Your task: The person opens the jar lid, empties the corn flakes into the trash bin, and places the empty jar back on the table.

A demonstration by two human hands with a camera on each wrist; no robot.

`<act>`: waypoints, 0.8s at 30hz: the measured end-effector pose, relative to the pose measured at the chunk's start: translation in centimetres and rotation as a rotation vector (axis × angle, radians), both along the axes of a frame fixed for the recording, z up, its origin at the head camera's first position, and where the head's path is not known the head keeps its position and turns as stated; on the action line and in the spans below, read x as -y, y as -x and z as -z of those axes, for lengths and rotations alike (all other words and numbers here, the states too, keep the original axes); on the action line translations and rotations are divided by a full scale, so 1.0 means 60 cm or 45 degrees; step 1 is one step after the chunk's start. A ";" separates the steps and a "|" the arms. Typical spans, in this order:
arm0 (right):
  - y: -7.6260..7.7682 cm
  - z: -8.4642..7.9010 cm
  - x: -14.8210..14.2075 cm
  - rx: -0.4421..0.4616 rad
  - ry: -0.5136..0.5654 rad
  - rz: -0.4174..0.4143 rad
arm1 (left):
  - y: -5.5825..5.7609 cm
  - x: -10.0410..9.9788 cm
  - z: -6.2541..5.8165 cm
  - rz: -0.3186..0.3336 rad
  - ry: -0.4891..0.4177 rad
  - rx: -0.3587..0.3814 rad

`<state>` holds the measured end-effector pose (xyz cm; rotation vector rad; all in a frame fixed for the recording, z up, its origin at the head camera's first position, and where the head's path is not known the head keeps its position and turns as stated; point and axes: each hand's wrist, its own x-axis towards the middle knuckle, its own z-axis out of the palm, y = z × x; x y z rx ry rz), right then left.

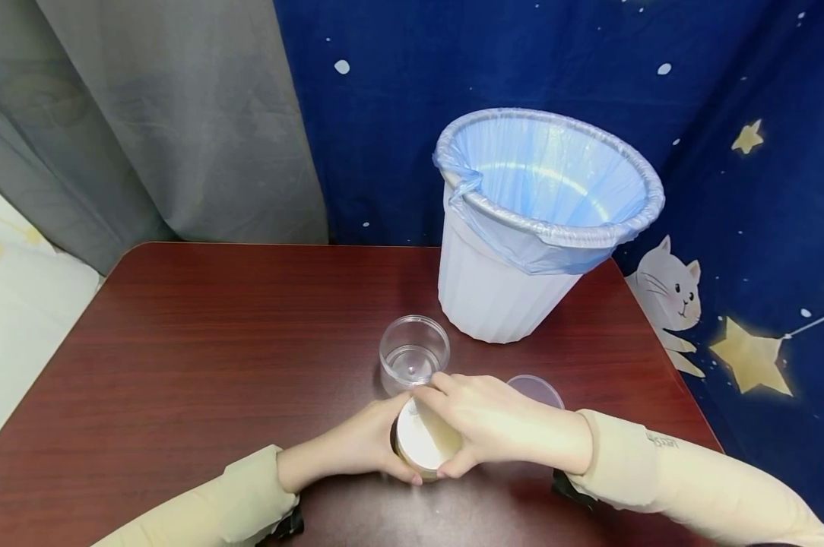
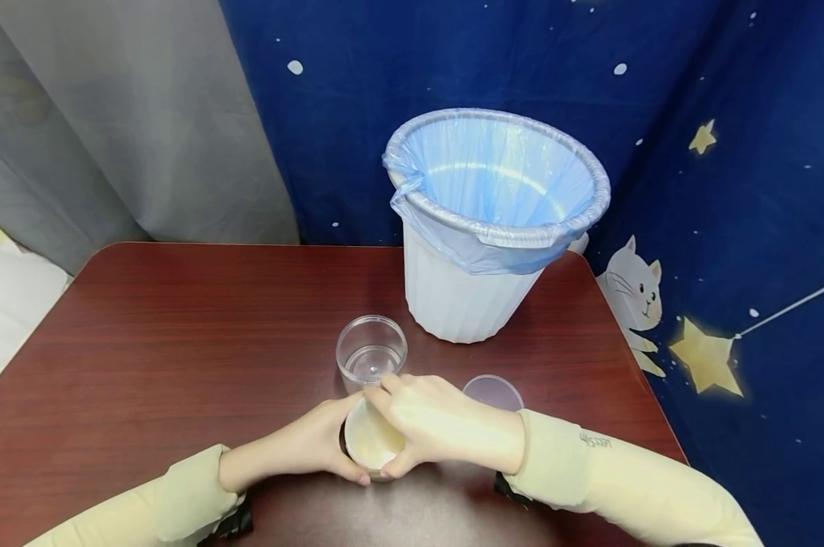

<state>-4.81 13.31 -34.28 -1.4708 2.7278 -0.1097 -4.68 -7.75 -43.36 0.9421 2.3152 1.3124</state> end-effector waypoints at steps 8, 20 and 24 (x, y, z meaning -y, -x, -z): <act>0.012 -0.001 0.010 0.000 -0.049 -0.044 | 0.013 0.001 0.005 0.060 -0.034 -0.001; 0.028 0.005 0.007 -0.029 0.009 -0.213 | 0.022 -0.004 0.007 0.112 0.001 -0.077; 0.031 0.005 0.003 -0.010 0.013 -0.233 | 0.023 -0.006 0.009 0.111 -0.002 -0.106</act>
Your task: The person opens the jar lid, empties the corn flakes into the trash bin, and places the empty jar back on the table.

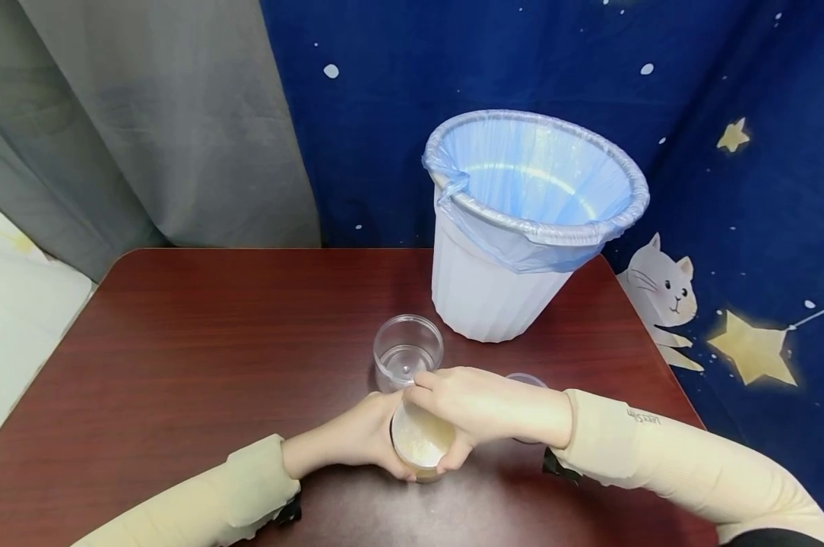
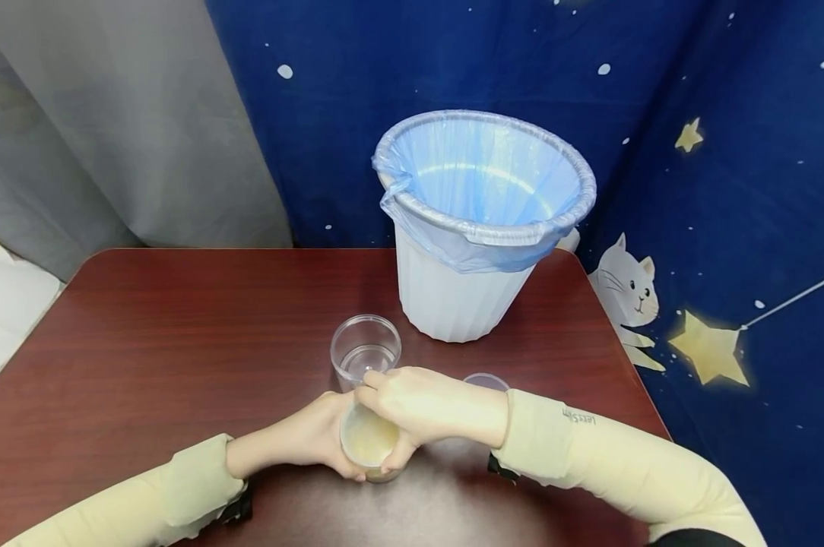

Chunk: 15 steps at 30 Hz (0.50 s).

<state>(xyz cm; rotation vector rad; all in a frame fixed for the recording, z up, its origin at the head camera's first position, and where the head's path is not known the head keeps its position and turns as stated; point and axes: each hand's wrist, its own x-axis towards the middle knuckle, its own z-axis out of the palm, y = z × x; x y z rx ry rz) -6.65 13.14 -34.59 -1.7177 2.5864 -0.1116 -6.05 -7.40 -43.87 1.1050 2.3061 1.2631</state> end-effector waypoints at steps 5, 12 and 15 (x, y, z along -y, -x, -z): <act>0.005 0.002 -0.001 0.044 -0.019 -0.073 | 0.004 0.001 0.001 0.046 -0.008 0.020; 0.005 -0.014 0.005 0.067 -0.147 -0.137 | 0.007 0.002 0.000 0.084 0.004 -0.032; 0.002 -0.027 0.008 0.074 -0.234 -0.138 | 0.008 0.001 -0.002 0.095 -0.001 -0.026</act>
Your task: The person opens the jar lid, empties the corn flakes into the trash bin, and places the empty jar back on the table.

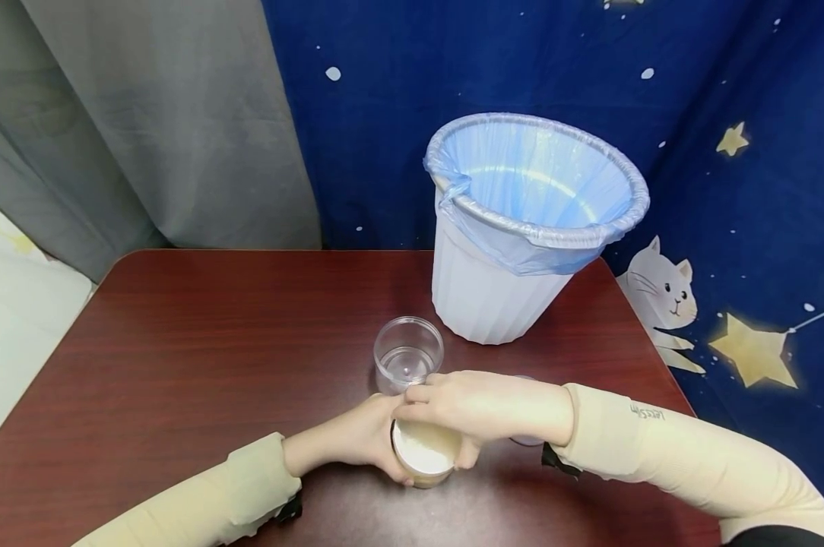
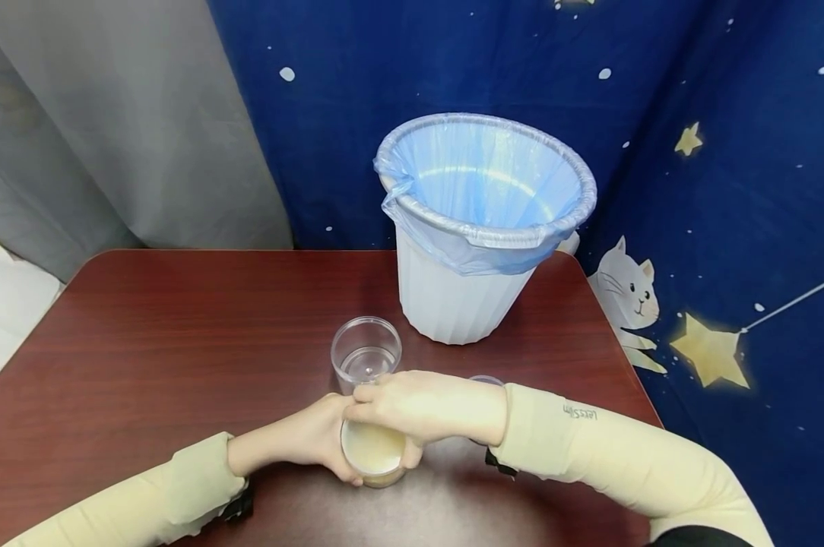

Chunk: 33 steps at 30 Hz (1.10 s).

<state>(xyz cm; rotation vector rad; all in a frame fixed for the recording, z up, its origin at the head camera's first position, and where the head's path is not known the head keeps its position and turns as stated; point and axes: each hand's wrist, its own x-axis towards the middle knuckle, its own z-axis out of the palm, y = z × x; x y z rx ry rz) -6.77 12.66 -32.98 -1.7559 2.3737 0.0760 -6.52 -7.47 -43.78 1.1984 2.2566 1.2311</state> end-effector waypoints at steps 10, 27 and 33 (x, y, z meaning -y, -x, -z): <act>-0.019 -0.023 0.017 -0.181 -0.127 -0.089 | -0.002 0.000 -0.003 0.031 0.031 0.006; -0.017 -0.028 0.013 -0.211 -0.167 -0.134 | 0.003 0.004 0.001 0.066 0.010 -0.025; -0.015 -0.026 0.009 -0.123 -0.016 0.054 | -0.001 0.003 0.000 0.028 -0.023 0.040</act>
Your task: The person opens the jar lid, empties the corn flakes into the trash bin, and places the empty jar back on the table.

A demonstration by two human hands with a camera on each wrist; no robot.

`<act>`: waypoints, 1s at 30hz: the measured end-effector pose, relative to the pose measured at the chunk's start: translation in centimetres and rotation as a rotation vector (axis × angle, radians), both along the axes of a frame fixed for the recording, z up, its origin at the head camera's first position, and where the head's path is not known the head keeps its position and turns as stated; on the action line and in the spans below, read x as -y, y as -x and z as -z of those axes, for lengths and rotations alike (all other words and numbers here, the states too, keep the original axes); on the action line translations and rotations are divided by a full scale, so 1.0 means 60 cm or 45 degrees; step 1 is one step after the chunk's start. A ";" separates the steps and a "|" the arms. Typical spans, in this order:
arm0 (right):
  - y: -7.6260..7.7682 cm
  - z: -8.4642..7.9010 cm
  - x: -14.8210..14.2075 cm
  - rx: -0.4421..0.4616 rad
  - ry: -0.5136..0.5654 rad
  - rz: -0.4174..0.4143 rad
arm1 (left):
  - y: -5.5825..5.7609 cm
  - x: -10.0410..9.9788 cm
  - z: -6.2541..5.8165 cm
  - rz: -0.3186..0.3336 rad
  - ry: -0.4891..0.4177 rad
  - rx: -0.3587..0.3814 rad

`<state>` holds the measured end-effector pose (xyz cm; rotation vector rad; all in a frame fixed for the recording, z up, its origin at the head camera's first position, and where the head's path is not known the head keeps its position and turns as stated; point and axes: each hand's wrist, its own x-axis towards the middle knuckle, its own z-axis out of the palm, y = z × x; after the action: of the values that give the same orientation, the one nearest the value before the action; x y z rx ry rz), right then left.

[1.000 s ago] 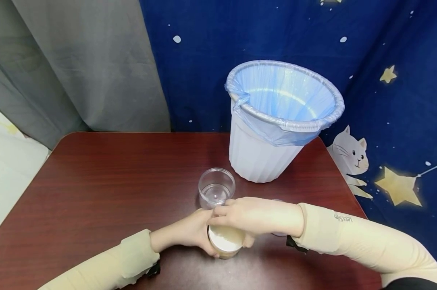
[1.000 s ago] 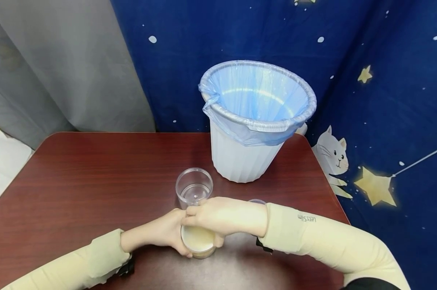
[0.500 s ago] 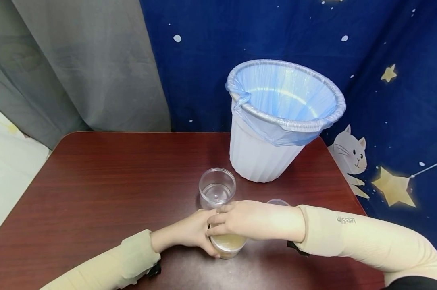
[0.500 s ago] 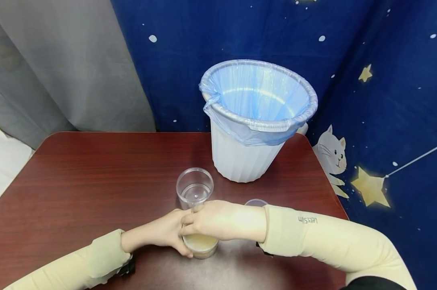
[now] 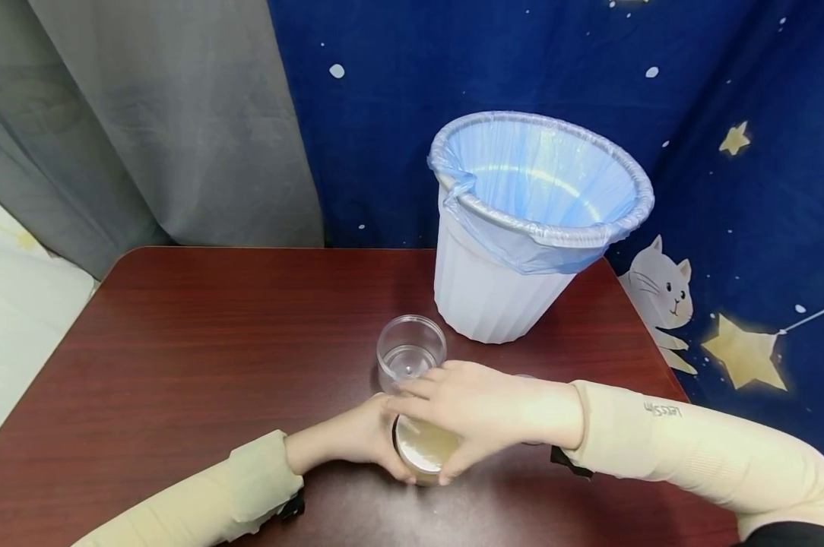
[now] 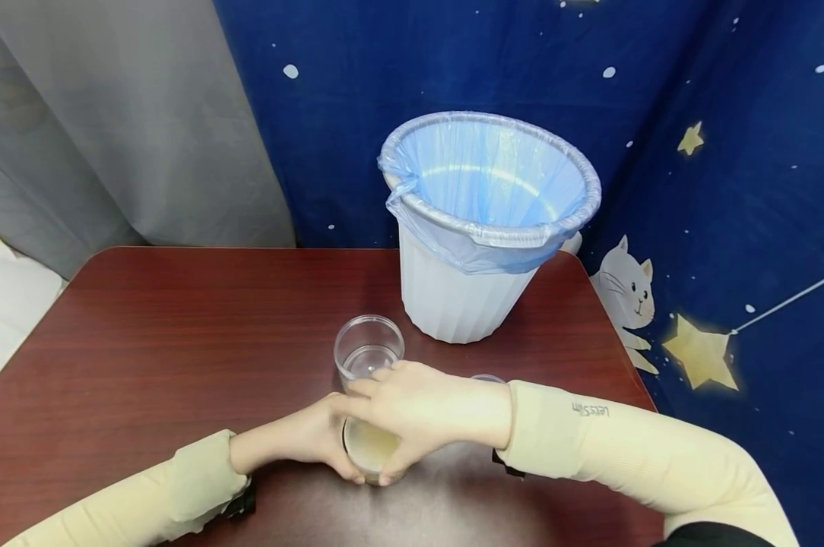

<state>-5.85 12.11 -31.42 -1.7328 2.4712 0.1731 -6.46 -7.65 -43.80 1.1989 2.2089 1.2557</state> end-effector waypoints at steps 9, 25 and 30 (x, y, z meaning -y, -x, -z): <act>-0.008 0.014 0.010 0.010 0.053 0.307 | 0.000 -0.004 0.000 -0.033 0.074 0.057; -0.011 0.010 0.029 0.052 -0.063 0.277 | -0.002 -0.002 0.000 -0.039 0.039 0.047; -0.009 0.006 0.028 -0.017 -0.081 0.162 | -0.002 -0.002 0.001 -0.020 0.011 0.048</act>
<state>-5.34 10.45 -31.75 -1.5489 2.5457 0.2488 -6.34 -7.54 -43.84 1.1480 2.1985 1.2632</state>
